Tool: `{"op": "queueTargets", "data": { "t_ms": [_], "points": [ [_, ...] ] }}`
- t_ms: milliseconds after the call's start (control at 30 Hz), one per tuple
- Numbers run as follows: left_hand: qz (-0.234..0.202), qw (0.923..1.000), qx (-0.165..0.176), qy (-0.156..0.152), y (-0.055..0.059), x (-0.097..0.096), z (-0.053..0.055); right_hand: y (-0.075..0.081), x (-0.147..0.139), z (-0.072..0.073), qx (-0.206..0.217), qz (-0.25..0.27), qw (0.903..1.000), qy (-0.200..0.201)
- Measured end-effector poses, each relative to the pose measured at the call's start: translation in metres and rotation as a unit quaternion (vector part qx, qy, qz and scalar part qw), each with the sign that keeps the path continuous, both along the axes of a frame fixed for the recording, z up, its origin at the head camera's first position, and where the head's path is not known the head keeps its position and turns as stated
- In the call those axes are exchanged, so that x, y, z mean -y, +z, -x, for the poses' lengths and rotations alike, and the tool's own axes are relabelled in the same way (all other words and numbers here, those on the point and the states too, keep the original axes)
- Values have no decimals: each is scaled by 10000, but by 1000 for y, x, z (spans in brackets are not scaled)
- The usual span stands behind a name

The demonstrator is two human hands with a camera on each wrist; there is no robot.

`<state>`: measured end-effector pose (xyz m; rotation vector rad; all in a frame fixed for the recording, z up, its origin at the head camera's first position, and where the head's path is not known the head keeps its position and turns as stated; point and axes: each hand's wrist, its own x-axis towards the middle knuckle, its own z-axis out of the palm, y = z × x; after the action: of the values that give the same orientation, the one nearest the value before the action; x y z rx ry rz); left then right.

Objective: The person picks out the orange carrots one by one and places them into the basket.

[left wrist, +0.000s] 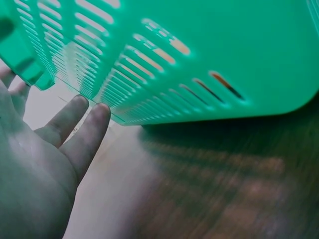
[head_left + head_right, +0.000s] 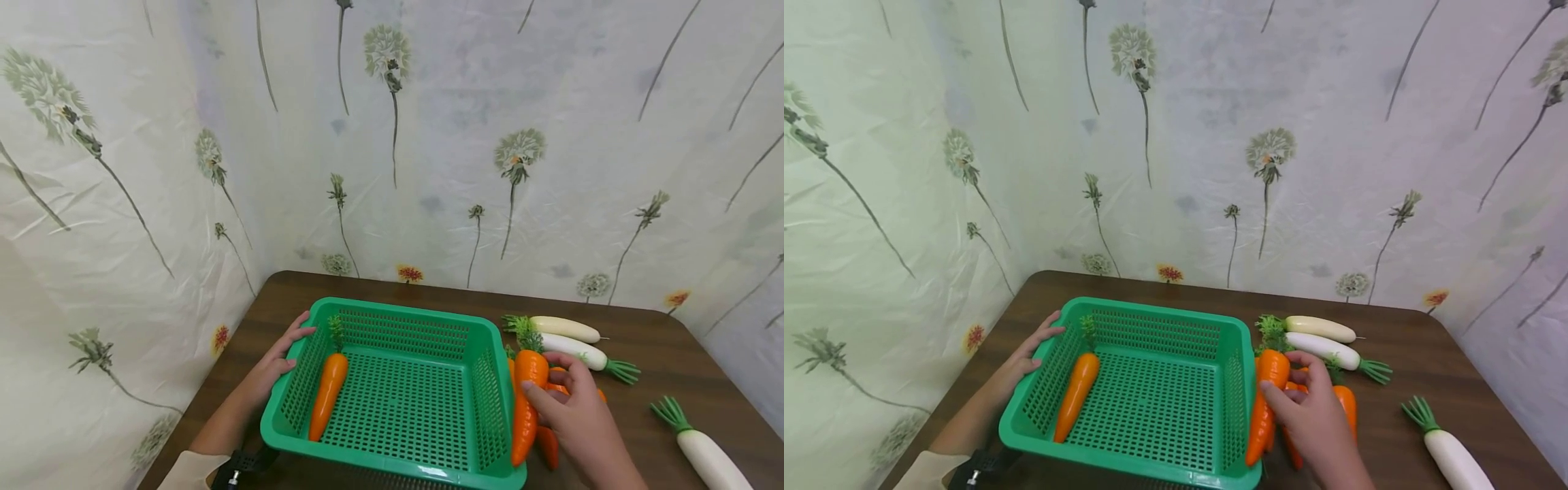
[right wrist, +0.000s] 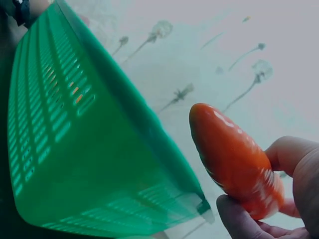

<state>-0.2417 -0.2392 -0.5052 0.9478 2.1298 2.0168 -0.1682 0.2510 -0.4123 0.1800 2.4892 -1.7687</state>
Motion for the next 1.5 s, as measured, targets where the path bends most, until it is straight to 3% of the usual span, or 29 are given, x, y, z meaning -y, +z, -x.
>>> {"op": "queueTargets", "data": {
  "t_ms": [400,667,1500],
  "points": [
    [102,9999,-32,95,-1,0,0,13,18,-5,-56,-117,9999,74],
    [131,9994,229,218,1,-1,1,16,29,1,-58,-371,9987,345],
    [205,9994,146,237,0,-1,3,43,85,11,-273,-93,9967,761]
  ]
}}
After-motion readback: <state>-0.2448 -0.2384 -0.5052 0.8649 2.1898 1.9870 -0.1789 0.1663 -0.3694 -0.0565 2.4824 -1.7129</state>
